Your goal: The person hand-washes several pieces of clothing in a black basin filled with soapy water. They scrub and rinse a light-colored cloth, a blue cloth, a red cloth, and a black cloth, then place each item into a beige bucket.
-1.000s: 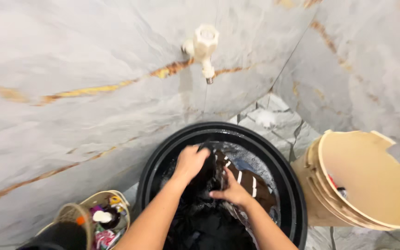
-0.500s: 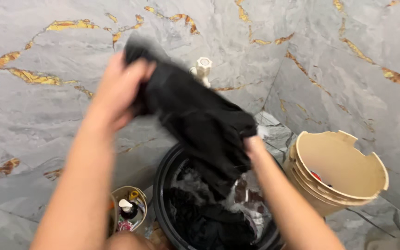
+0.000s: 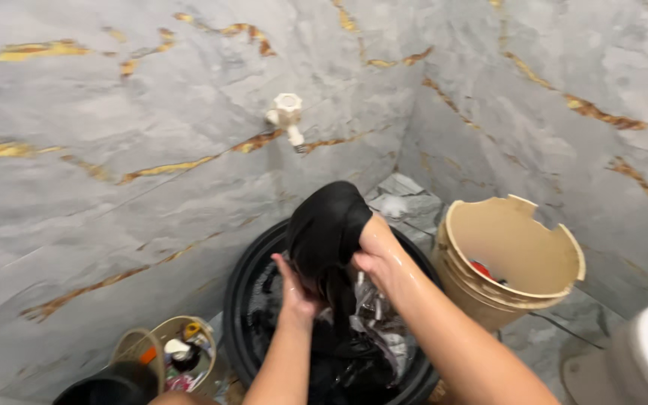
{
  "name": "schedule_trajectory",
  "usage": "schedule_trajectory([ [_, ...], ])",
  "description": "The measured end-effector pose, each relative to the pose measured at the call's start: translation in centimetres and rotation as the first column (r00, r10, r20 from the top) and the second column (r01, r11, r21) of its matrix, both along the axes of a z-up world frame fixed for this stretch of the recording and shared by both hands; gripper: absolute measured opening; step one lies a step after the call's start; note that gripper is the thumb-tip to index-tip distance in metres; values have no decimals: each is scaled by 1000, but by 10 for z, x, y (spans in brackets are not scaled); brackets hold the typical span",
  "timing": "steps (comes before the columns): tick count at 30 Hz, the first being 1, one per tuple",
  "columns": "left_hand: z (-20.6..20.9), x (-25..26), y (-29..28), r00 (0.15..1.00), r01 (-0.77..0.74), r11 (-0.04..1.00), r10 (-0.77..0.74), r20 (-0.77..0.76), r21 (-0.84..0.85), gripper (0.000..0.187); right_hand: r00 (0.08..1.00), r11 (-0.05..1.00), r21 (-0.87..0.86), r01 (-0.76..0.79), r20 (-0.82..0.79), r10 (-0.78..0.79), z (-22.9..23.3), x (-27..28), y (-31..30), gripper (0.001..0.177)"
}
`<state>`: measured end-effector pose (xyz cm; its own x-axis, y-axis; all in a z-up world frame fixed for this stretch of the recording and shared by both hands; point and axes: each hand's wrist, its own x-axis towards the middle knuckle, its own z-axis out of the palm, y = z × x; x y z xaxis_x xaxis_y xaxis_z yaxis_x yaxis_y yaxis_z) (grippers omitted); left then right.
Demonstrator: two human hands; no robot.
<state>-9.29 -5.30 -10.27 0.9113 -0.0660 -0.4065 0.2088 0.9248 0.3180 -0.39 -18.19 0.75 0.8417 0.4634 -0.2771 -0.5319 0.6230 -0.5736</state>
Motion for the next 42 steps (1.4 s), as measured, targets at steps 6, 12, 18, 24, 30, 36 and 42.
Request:
schedule_trajectory([
  [6,13,21,11,994,-70,998,70,-79,4,111,995,982,173,-83,-41,91,-36,47,-67,27],
  [12,25,69,32,992,107,987,-114,49,122,73,988,993,55,-103,-107,109,-49,61,-99,36],
  [18,19,50,36,911,380,704,-174,-373,600,116,984,972,-210,108,161,-75,-2,81,-53,36],
  [24,19,33,24,912,299,396,-386,-137,868,145,802,504,-751,426,571,173,1,57,-21,50],
  [30,51,47,-17,944,-125,-183,-323,61,975,144,921,778,-607,161,376,102,-7,30,-30,52],
  [36,78,41,-24,957,-270,-349,-200,211,897,81,735,627,-766,-141,343,585,-8,59,-110,74],
  [42,62,26,-15,916,-400,-687,-299,266,607,73,626,359,-742,-566,-104,773,-10,55,-141,102],
])
